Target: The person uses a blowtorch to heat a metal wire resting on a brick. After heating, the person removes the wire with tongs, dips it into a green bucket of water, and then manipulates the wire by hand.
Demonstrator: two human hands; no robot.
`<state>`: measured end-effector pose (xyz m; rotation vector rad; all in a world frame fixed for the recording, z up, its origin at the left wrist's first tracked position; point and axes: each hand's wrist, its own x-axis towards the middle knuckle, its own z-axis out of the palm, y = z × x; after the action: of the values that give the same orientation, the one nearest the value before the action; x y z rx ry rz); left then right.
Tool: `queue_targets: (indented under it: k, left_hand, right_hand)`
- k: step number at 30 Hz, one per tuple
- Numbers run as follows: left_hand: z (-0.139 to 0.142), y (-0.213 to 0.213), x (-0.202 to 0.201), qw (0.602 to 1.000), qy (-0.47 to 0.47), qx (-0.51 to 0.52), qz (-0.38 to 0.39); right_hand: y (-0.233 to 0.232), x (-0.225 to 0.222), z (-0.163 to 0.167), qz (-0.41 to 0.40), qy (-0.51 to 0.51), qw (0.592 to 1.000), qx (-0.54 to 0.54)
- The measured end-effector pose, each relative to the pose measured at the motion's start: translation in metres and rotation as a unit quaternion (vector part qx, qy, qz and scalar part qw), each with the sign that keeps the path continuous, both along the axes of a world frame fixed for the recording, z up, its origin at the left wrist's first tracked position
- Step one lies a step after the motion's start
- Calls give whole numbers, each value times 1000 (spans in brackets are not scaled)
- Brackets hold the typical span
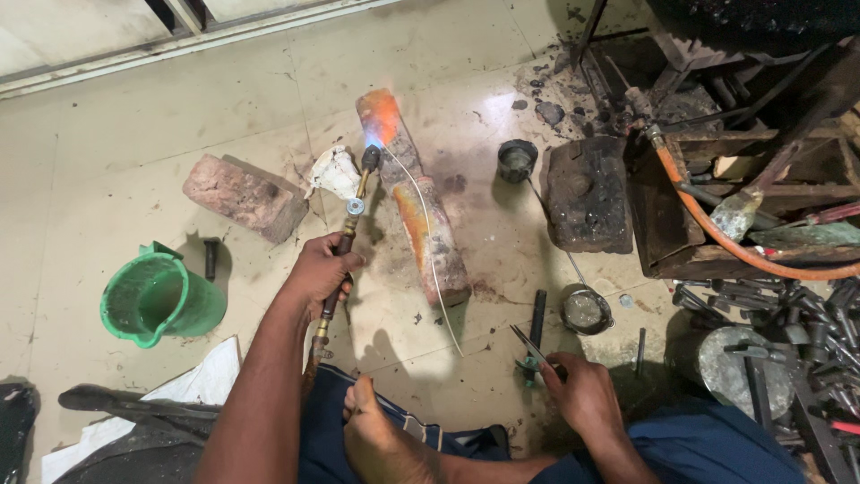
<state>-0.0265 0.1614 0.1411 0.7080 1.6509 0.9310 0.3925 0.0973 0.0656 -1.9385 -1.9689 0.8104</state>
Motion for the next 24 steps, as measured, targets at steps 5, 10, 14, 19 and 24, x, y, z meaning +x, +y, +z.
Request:
queue_targets:
  k: [5,10,14,19,24]
  left_hand:
    - [0,0,-1,1000,3,8,-7]
    - [2,0,0,1000,2,3,-3]
    - [2,-1,0,1000,3,3,-1]
    - [1,0,-1,1000,-1,8,-3]
    - [0,-1,-2,1000,-5,3,4]
  right_hand:
    - [0,0,0,-9,-2,1000,-19]
    - [0,1,-2,5,-2,1000,20]
    - [0,1,-3,-11,3,1000,-9]
    - [0,1,0,0,1,1000,-2]
    - [0,0,1,-9,4,1000,-21]
